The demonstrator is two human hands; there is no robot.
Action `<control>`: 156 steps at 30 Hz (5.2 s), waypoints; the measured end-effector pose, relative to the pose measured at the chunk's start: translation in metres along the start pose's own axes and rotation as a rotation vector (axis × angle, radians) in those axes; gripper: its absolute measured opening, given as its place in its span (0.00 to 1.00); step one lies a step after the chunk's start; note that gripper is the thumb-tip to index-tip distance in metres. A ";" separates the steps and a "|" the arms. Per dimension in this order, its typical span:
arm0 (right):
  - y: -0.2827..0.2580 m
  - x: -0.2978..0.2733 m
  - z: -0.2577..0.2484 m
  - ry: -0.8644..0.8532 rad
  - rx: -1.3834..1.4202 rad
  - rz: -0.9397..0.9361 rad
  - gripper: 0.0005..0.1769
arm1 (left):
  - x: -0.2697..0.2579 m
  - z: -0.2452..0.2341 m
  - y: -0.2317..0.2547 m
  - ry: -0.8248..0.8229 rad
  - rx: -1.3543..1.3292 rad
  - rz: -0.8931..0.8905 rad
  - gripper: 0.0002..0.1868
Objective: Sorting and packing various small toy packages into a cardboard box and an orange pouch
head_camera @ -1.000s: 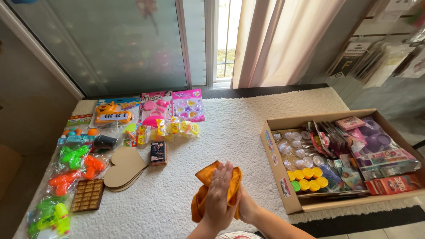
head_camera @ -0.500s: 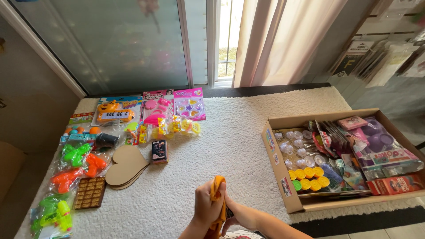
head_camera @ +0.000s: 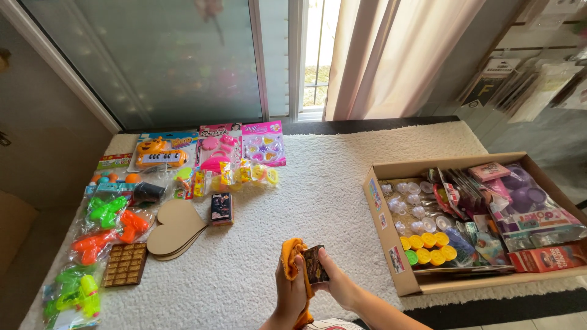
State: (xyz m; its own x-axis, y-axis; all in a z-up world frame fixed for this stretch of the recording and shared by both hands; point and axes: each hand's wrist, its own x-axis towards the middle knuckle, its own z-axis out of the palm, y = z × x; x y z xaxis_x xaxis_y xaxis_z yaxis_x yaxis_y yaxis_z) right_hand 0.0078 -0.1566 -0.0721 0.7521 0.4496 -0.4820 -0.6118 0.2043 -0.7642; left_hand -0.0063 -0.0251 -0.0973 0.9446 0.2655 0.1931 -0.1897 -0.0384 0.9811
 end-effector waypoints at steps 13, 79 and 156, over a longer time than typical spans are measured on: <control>0.001 -0.010 0.011 0.020 -1.243 -1.130 0.50 | -0.001 0.009 -0.011 0.170 -1.177 -1.076 0.29; 0.008 0.021 -0.058 0.202 0.413 0.312 0.62 | 0.114 -0.141 -0.088 0.251 0.741 -0.191 0.40; -0.153 -0.010 -0.576 0.976 0.602 -0.458 0.36 | 0.015 -0.048 -0.135 0.028 0.264 -0.505 0.14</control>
State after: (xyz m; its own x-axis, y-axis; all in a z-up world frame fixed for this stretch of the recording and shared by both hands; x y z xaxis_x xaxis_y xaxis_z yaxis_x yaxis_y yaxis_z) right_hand 0.2355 -0.6931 -0.1973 0.6366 -0.5533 -0.5372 -0.0652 0.6556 -0.7523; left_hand 0.0213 0.0301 -0.2279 0.8925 0.3389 -0.2977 0.3601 -0.1381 0.9226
